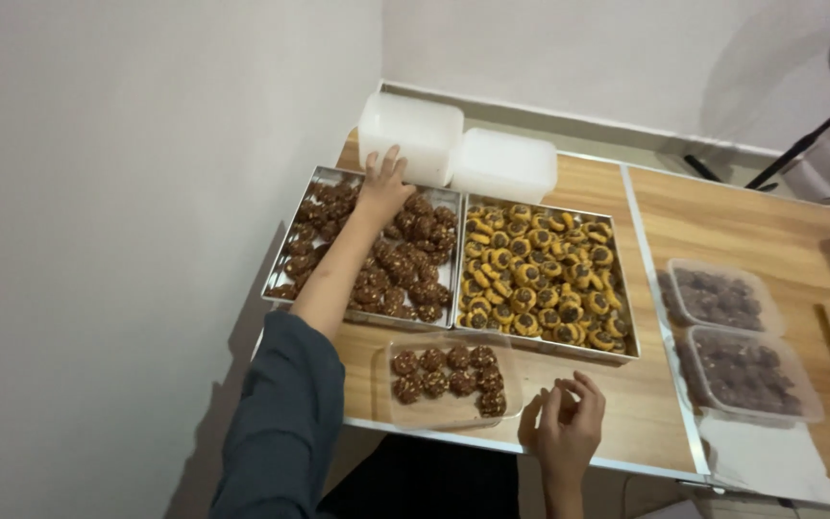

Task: Packing chocolate-covered cookies from a large metal tray into a smaller plastic container for retail or storage.

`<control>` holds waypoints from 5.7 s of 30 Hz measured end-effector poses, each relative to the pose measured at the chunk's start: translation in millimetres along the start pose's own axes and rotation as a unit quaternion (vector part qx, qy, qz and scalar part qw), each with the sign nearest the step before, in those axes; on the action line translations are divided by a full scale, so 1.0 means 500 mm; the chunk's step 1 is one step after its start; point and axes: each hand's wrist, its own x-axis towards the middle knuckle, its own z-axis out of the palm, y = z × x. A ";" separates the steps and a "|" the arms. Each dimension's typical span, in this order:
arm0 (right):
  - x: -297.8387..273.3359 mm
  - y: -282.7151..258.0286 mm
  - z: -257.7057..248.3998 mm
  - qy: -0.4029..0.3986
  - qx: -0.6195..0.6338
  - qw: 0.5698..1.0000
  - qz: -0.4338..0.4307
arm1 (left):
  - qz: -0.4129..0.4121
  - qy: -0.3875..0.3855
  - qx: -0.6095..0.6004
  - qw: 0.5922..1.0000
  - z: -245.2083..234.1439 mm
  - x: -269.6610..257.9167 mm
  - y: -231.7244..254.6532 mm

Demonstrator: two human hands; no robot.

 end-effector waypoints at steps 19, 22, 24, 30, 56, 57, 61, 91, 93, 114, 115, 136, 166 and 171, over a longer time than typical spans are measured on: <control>0.001 0.006 0.002 -0.006 -0.017 1.000 -0.014 | 0.026 0.191 -0.096 0.977 -0.231 -0.139 -0.007; 0.002 -0.023 -0.002 0.014 0.027 0.999 -0.008 | 0.052 0.236 -0.088 0.966 -0.383 -0.201 0.059; -0.006 -0.033 -0.009 0.039 0.075 0.993 -0.085 | 0.106 0.344 -0.101 0.928 -0.451 -0.237 0.110; -0.045 -0.188 -0.040 -0.177 0.224 0.958 -0.014 | 0.278 0.331 0.046 0.900 -0.567 -0.375 0.236; 0.093 -0.209 -0.030 -0.440 0.043 0.896 -0.037 | 0.165 0.033 -0.410 0.897 -0.385 -0.348 0.256; 0.093 -0.204 -0.027 -0.462 0.030 0.882 -0.087 | 0.179 0.003 -0.393 0.902 -0.381 -0.352 0.257; 0.092 -0.205 -0.003 -0.518 -0.024 0.853 -0.059 | 0.183 -0.008 -0.351 0.918 -0.378 -0.366 0.277; 0.061 -0.207 -0.007 -0.430 -0.109 0.879 -0.175 | 0.189 -0.022 -0.408 0.893 -0.393 -0.337 0.322; 0.054 -0.213 0.003 -0.438 -0.126 0.873 -0.174 | 0.217 -0.090 -0.360 0.903 -0.398 -0.329 0.324; 0.091 -0.225 0.026 -0.447 -0.006 0.894 0.027 | 0.166 -0.228 -0.555 0.783 -0.456 -0.281 0.215; 0.096 -0.229 0.032 -0.446 -0.006 0.895 0.024 | 0.166 -0.226 -0.553 0.785 -0.452 -0.283 0.212; 0.322 -0.151 0.491 -0.260 -0.240 0.771 -0.529 | -0.337 -0.091 -0.327 0.878 -0.254 -0.317 0.030; 0.376 -0.326 0.274 -0.543 0.066 0.828 -0.127 | -0.218 0.173 -0.176 0.944 -0.240 -0.305 0.061; 0.314 -0.304 0.141 -0.623 0.118 0.756 -0.163 | -0.203 0.055 -0.266 0.941 -0.284 -0.309 0.057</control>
